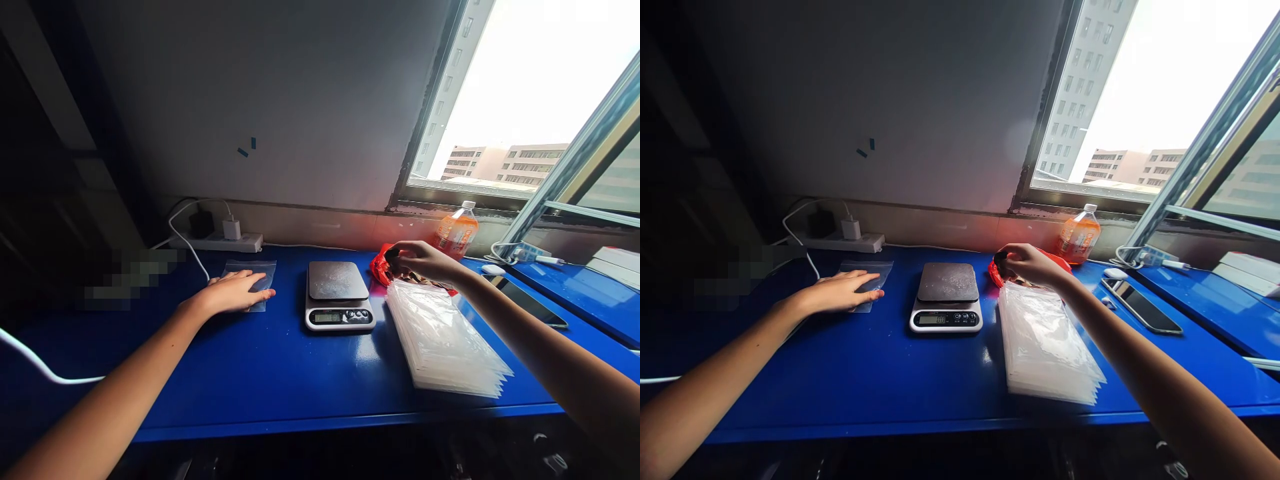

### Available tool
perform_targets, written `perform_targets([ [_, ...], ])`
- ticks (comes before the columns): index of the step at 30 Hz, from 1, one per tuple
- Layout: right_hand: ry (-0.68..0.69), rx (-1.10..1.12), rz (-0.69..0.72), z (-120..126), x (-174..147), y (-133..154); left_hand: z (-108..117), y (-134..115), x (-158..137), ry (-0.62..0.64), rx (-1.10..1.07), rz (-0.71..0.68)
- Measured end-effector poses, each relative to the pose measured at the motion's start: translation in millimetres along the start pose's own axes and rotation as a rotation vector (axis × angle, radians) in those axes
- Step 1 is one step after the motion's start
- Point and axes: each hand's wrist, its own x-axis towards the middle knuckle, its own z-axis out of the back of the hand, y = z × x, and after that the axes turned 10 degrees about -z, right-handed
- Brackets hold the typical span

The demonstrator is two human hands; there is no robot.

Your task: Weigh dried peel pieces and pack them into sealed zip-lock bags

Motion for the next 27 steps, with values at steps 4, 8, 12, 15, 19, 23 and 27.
perform_targets([
  [4, 0.004, -0.082, -0.009, -2.0, 1.1, 1.7, -1.3, 2.0, -0.3, -0.025, -0.012, -0.012],
  [8, -0.023, -0.201, -0.012, -3.2, 1.4, 9.1, -2.6, 3.4, 0.3, -0.013, 0.0, -0.012],
  [12, 0.059, -0.214, 0.017, -9.4, 1.0, 20.6, -3.7, 2.2, 2.2, -0.061, 0.02, -0.004],
  [15, 0.138, -0.208, 0.03, -20.3, 4.4, 30.5, -4.2, 0.0, 3.5, -0.201, 0.009, 0.013],
  [19, 0.21, -0.235, 0.021, -40.7, 21.8, 40.6, -4.5, -1.7, 4.3, -0.377, -0.01, 0.024],
  [23, 0.234, -0.27, -0.024, -58.0, 47.2, 44.9, -6.3, -2.7, 3.6, -0.332, -0.045, 0.015],
  [27, 0.224, -0.308, -0.004, -68.3, 62.1, 50.6, -8.4, -6.6, 1.1, -0.29, -0.048, -0.009],
])
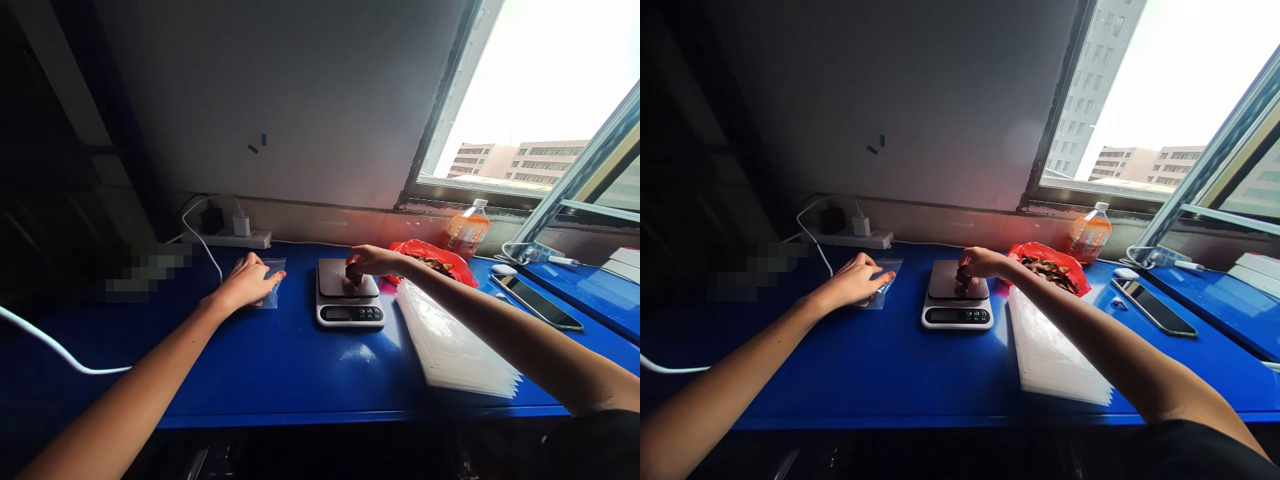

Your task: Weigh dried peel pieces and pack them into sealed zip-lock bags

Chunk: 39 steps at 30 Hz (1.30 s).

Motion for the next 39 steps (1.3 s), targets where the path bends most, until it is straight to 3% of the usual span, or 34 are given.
perform_targets([
  [5, -0.072, -0.038, 0.051, 5.7, 0.3, 7.3, -0.3, -3.2, -1.6, 0.032, 0.018, -0.009],
  [8, -0.259, -0.078, 0.066, 23.1, -8.8, -5.9, -1.9, -1.9, -1.1, 0.037, 0.017, -0.015],
  [12, -0.523, -0.103, -0.045, 51.8, -29.6, -56.7, -3.7, -4.3, -1.6, 0.078, 0.028, -0.054],
  [16, -0.651, -0.158, -0.191, 62.0, -56.4, -117.3, -5.1, -11.3, -2.3, 0.178, 0.065, -0.098],
  [19, -0.691, -0.169, -0.243, 56.1, -72.7, -148.0, -7.9, -13.8, -0.8, 0.152, 0.073, -0.124],
  [22, -0.721, -0.187, -0.266, 47.8, -78.8, -164.8, -10.1, -18.0, -0.4, 0.035, 0.069, -0.19],
  [27, -0.684, -0.25, -0.227, 42.3, -69.8, -173.5, -9.9, -45.8, -7.7, -0.205, 0.019, -0.529],
  [31, -0.651, -0.316, -0.197, 42.6, -59.6, -170.7, -15.0, -74.6, -9.5, -0.176, 0.054, -0.715],
  [35, -0.63, -0.373, -0.162, 40.8, -51.2, -162.5, -20.1, -87.7, -2.4, -0.121, 0.076, -0.733],
  [39, -0.59, -0.42, -0.087, 38.9, -44.7, -149.8, -19.6, -80.8, 3.8, -0.208, 0.088, -0.678],
])
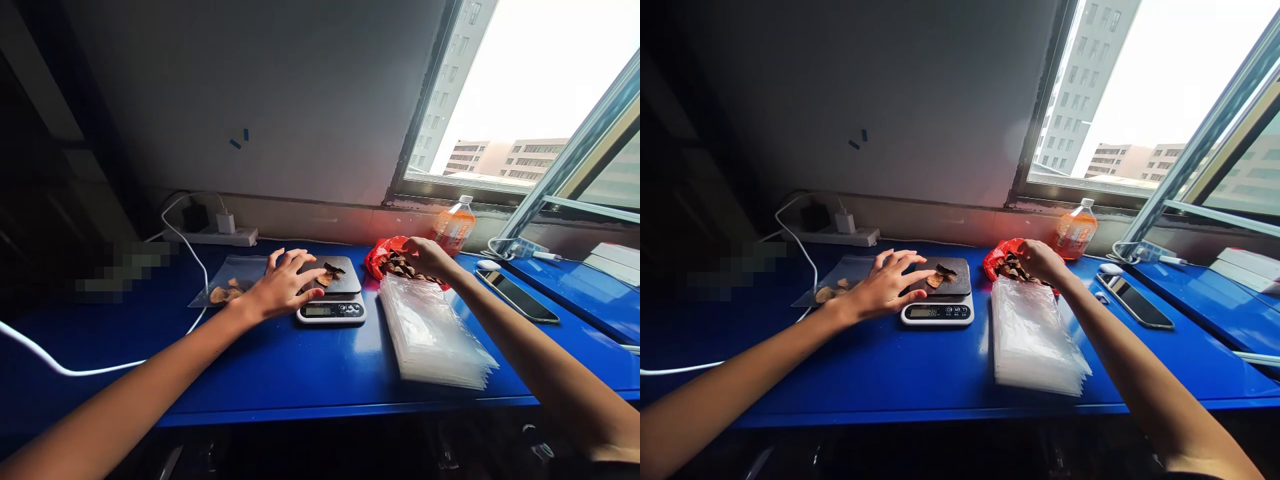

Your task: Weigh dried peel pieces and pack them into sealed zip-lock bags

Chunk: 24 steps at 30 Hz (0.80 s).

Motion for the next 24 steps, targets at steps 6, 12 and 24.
perform_targets([
  [6, 0.071, -0.066, 0.104, 1.3, 8.1, 15.9, -0.8, 30.8, -20.5, -0.104, 0.059, 0.237],
  [12, 0.057, -0.109, 0.093, 1.5, 12.9, 21.3, 6.4, 44.7, -31.2, 0.006, 0.014, 0.436],
  [24, -0.069, -0.13, -0.022, 7.3, 5.5, 13.5, 1.3, 44.4, -29.1, 0.077, -0.012, 0.432],
])
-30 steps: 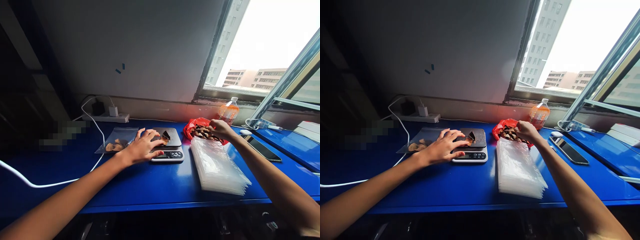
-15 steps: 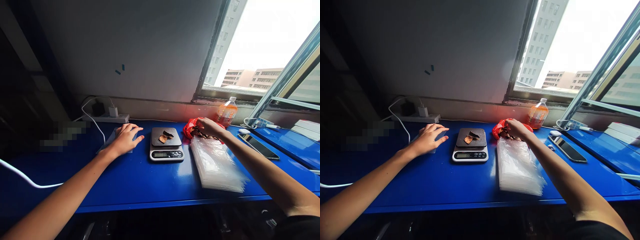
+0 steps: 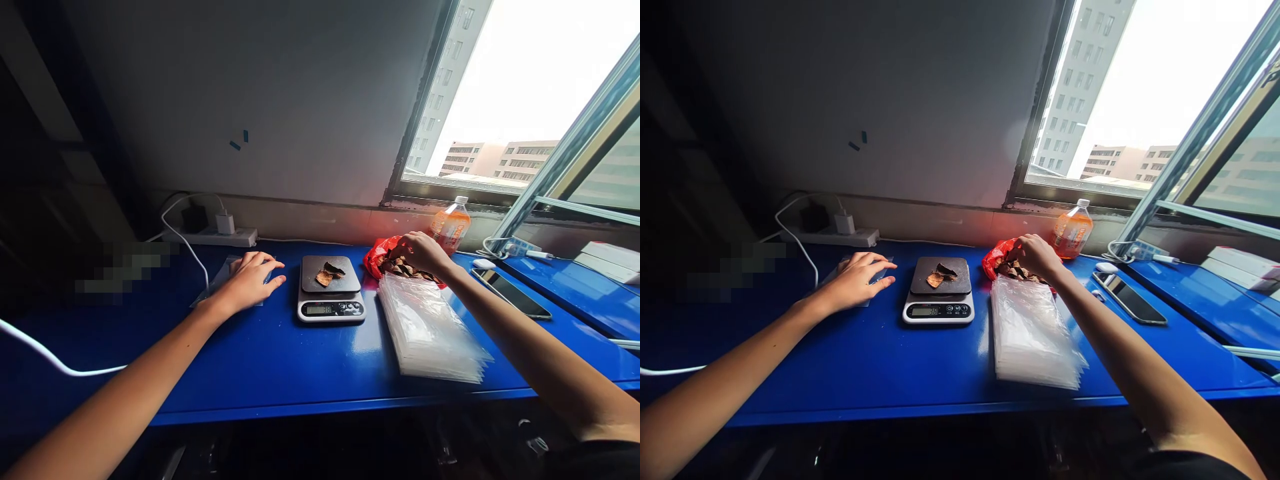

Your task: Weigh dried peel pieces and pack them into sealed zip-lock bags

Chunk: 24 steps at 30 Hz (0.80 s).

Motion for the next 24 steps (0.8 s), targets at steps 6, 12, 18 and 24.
perform_targets([
  [6, -0.115, 0.036, -0.115, 3.1, -2.5, -1.2, 1.0, -1.0, -0.7, -0.008, 0.003, 0.002],
  [12, -0.125, 0.1, -0.099, 9.4, -8.3, 3.1, -0.1, -0.8, -0.4, 0.01, 0.006, -0.004],
  [18, -0.109, 0.16, -0.014, 31.3, -17.9, 22.9, 1.6, 0.2, -3.5, 0.21, 0.001, 0.047],
  [24, 0.13, 0.187, 0.05, 47.9, -24.2, 63.4, 3.7, 1.2, -5.9, 0.301, -0.033, 0.049],
])
